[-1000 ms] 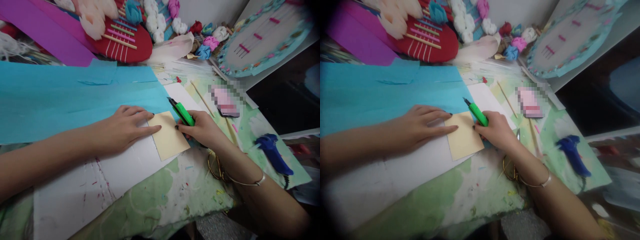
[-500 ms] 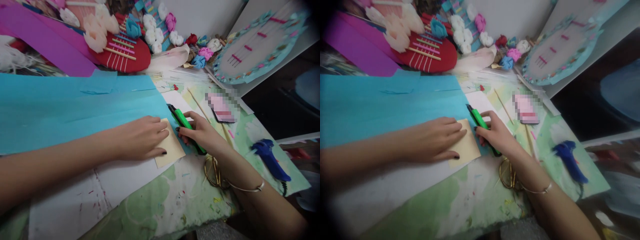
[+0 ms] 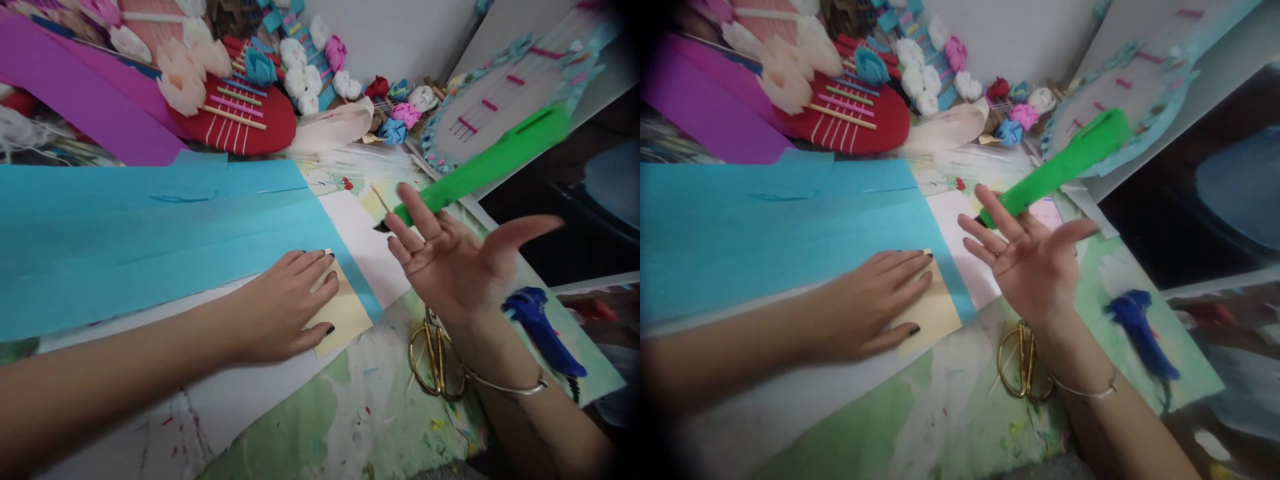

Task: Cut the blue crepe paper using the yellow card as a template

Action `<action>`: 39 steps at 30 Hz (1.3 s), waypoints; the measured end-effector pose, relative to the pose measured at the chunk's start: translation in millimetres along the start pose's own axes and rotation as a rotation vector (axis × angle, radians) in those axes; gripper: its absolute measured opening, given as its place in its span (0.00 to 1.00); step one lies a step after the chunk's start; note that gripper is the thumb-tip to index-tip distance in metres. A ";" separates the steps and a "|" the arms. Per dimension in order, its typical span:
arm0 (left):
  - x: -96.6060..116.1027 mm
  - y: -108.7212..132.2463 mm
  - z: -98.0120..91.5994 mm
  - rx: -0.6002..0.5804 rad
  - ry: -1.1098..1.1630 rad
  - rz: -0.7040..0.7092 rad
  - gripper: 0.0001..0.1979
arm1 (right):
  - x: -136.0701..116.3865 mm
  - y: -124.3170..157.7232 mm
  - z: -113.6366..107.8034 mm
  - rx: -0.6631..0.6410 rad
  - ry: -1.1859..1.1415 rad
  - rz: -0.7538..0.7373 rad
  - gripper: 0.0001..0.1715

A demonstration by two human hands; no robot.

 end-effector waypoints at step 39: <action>-5.7 2.4 -0.7 0.031 0.113 -0.054 0.30 | 25.9 8.3 36.4 -0.221 0.767 -0.287 0.19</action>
Point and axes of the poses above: each hand's wrist, its own y-axis away from the middle knuckle, its own z-axis out of the palm, x = y × z, the point moved 10 cm from there along -y, towards the middle knuckle, and after that the axes turned 6 degrees about -y, right-handed, at the moved point
